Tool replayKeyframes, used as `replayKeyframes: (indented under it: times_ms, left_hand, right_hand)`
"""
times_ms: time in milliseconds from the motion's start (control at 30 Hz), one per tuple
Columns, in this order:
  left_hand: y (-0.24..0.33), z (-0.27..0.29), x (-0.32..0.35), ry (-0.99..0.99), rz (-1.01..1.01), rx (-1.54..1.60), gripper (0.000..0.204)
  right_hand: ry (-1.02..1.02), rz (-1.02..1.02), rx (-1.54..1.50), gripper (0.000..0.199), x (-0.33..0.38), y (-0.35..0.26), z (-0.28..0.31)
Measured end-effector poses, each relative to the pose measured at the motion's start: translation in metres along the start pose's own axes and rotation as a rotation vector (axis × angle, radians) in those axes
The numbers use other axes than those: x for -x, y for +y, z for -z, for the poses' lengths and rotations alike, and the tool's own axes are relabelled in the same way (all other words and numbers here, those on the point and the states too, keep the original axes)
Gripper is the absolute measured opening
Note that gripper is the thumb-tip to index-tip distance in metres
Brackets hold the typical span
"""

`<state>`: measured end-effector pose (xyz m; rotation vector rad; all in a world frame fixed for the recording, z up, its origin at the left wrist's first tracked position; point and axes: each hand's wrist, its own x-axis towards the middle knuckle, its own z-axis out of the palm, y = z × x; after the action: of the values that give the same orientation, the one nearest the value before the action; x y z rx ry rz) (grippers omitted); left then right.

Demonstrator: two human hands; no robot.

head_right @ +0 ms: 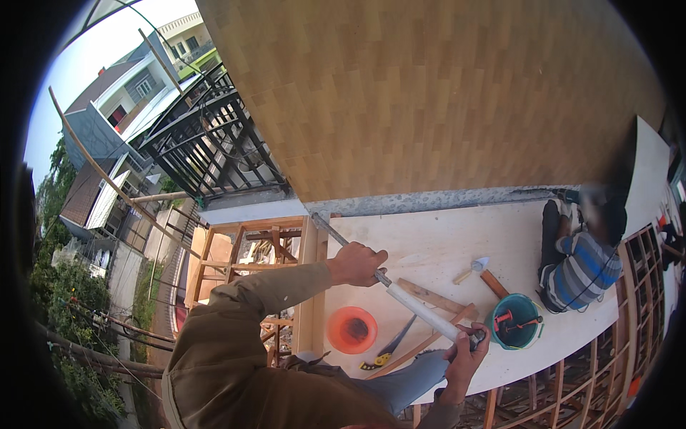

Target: The person assembles a wooden frame structure on a rooftop, using a hammer to secure wooden beams and planks. They position and align the pieces, then hammer them into place, occasionally moving around the structure to reach different sections.

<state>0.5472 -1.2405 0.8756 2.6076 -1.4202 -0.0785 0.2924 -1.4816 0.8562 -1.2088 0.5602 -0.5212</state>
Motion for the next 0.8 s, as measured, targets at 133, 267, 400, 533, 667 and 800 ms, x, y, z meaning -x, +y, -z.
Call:
replayKeyframes:
  times_ms: [133, 267, 400, 533, 667, 800]
  left_hand:
    - [0.0, -0.012, -0.016, 0.025, 0.052, 0.035, 0.035]
    - [-0.058, -0.039, -0.005, 0.143, 0.021, 0.037, 0.031]
    - [-0.14, -0.027, 0.002, 0.322, -0.12, 0.018, 0.027]
    - [-0.208, 0.01, 0.012, 0.44, -0.234, -0.056, 0.023]
    - [-0.258, 0.04, 0.022, 0.401, -0.301, -0.068, 0.015]
    - [-0.276, 0.055, 0.041, 0.356, -0.291, -0.029, 0.016]
  right_hand:
    - [-0.043, -0.005, 0.015, 0.037, -0.034, -0.005, 0.005]
    - [-0.027, 0.062, -0.005, 0.037, -0.03, 0.016, -0.046]
    - [0.027, 0.054, -0.026, 0.029, 0.002, 0.039, -0.129]
    - [0.119, 0.216, -0.05, 0.017, 0.04, 0.041, -0.217]
    - [0.1, 0.236, -0.013, 0.014, 0.056, 0.031, -0.273]
    - [0.105, 0.165, -0.04, 0.013, 0.058, 0.016, -0.29]
